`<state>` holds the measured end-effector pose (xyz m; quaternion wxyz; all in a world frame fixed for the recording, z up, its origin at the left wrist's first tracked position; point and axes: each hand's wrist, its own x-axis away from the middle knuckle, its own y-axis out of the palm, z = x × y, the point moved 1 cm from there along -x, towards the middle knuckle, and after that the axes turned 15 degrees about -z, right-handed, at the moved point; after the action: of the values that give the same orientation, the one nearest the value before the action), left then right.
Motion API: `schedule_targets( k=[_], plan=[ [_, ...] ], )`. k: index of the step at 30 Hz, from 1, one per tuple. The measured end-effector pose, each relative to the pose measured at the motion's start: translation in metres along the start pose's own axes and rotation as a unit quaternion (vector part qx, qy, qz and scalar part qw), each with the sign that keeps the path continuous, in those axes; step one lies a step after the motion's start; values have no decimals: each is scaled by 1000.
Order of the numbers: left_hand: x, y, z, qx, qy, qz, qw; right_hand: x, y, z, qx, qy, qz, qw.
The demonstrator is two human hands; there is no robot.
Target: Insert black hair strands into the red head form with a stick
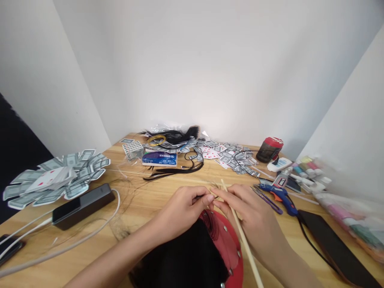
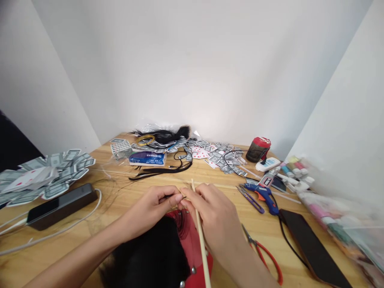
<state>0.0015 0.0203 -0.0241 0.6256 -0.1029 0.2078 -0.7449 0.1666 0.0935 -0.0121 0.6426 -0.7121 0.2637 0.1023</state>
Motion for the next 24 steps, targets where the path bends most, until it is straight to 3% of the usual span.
schedule_targets(
  k=[4, 10, 17, 24],
  plan=[
    [2, -4, 3, 10, 3, 3, 1000, 0, 1, 3, -68, 39, -42, 996],
    [6, -12, 8, 23, 1, -3, 1000, -2, -1, 9, -122, 73, -44, 989],
    [5, -24, 13, 91, 29, 54, 994, -7, 4, 14, -224, 116, -66, 966],
    [1, -8, 8, 230, 68, 60, 969, -12, 21, 9, -354, 149, -52, 922]
  ],
)
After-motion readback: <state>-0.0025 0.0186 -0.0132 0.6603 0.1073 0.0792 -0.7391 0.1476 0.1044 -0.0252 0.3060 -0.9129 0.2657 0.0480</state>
